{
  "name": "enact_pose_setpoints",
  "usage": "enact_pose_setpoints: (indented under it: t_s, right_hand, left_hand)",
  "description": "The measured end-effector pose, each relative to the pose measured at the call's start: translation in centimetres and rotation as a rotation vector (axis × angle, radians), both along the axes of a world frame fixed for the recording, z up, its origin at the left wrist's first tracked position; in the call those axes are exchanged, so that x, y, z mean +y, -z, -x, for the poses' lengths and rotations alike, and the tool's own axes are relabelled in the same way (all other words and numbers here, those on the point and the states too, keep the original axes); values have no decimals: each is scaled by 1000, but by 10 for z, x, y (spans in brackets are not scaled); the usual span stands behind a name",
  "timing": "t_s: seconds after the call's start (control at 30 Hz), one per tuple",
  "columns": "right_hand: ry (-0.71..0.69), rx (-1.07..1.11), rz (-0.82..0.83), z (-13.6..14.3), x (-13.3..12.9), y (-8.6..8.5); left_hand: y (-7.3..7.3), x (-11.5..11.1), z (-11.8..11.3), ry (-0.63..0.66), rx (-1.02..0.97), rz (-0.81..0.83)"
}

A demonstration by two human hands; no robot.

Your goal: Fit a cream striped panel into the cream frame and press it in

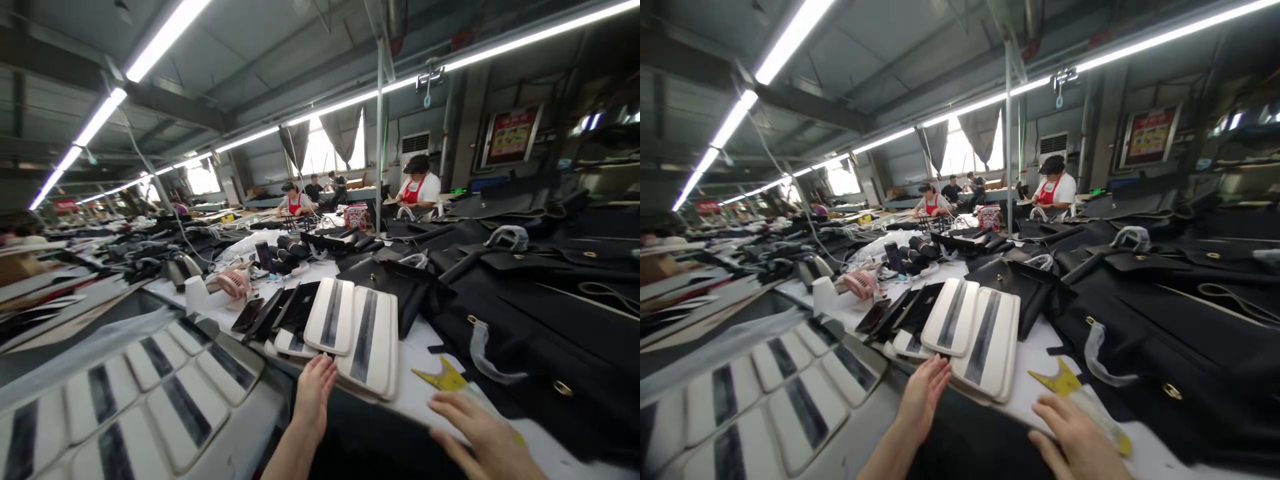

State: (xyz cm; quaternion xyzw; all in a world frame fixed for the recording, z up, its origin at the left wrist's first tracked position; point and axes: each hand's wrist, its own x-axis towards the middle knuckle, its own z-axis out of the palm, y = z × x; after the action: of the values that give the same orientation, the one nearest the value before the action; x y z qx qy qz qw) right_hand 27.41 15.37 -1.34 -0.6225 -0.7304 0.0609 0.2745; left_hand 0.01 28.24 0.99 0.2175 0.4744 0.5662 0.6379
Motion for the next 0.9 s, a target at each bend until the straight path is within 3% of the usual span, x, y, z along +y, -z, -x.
enact_pose_setpoints:
  t_s: [0.07, 0.13, 0.27, 0.37, 0.5, 0.63, 0.77, 0.9]
  right_hand:
    - [-61, -43, 59, 46, 50, -23]
    - [-82, -126, 66, 80, 90, -32]
    - [-44, -190, 43, 104, 136, -20]
    - [-8, -187, 17, 104, 144, -9]
    - [14, -186, 1, 106, 147, -8]
    - [23, -189, 22, 109, 151, -9]
    - [35, -182, 31, 114, 152, -9]
    - [71, -145, 40, 121, 153, -7]
  left_hand:
    - [0, 9, -9, 1, -40, 39]
    - [1, 17, -14, -30, -36, 92]
    - [-1, 26, -14, -52, 23, 178]
    - [-10, 30, -12, 28, 68, 167]
    - [-27, 47, -14, 79, 209, 99]
    - [-42, 80, -6, 86, 489, -29]
    - [-55, 116, 22, 70, 831, -190]
    - [-56, 141, 31, 200, 1011, -184]
